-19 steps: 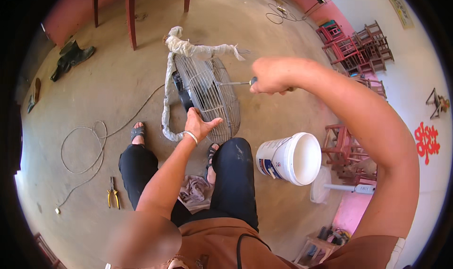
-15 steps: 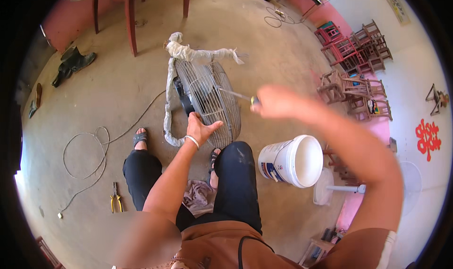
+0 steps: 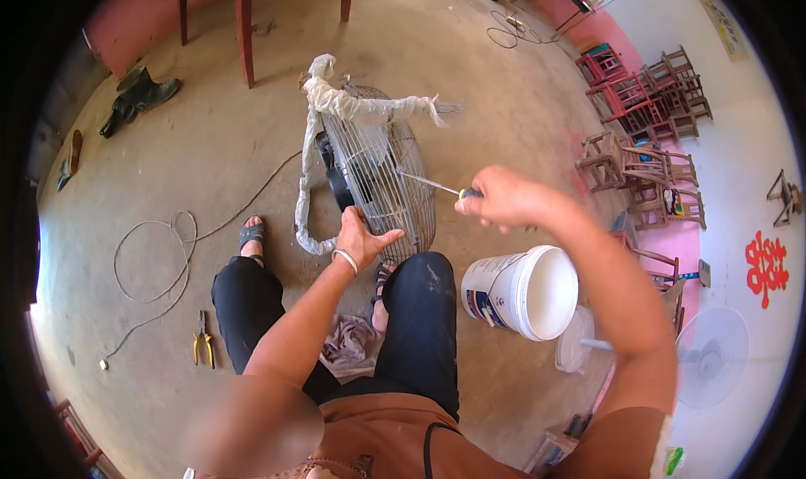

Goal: Repairing a metal electric fan using a screwdriver, pliers, and zip ties.

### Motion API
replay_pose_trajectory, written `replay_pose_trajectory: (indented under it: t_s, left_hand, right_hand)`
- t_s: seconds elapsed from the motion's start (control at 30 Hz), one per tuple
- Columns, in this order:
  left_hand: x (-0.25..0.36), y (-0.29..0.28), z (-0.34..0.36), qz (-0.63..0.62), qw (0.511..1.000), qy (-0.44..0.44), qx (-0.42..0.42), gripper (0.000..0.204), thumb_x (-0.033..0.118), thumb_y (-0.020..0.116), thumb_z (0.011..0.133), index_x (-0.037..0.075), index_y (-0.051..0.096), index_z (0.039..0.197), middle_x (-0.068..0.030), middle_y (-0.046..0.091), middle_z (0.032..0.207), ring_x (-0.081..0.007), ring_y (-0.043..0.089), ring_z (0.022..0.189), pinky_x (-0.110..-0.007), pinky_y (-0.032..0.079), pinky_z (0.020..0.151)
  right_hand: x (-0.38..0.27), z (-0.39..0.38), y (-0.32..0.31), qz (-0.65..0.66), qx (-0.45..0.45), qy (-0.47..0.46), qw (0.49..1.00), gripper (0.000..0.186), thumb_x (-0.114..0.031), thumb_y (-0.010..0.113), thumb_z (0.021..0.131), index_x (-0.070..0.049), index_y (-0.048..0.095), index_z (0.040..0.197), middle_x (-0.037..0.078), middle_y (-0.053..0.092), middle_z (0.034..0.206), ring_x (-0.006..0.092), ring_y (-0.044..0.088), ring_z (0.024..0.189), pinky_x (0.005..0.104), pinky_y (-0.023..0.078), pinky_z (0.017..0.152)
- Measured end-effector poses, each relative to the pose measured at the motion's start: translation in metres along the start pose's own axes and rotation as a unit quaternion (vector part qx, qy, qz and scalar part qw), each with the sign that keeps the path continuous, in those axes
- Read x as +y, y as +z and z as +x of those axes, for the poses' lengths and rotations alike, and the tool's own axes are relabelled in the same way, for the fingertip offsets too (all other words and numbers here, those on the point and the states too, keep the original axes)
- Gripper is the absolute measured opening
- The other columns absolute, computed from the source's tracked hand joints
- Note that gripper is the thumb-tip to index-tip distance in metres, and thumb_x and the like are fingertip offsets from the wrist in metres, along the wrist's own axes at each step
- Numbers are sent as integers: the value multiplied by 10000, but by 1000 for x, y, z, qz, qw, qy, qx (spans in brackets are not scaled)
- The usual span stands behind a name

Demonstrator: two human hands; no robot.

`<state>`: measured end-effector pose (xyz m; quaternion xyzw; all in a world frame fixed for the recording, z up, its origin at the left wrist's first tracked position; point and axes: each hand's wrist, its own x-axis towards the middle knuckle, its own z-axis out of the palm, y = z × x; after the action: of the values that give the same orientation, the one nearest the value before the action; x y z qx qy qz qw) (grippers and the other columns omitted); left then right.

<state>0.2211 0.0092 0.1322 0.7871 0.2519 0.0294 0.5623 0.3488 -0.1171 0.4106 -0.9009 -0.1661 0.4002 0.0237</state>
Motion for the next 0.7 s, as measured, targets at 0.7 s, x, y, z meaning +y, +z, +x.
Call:
replay_pose_trajectory:
  t_s: [0.7]
  left_hand:
    - [2,-6,3,-4,1000,-15,-25,931,504,907,546,-38,419,1124,-220,529,1134,-383,584,1033,-425,493,879]
  right_hand:
    - [48,-58,153,-59,168,-71,982,352,-359,548,946,-9,525,984,226,643,782,418,637,767,496,491,666]
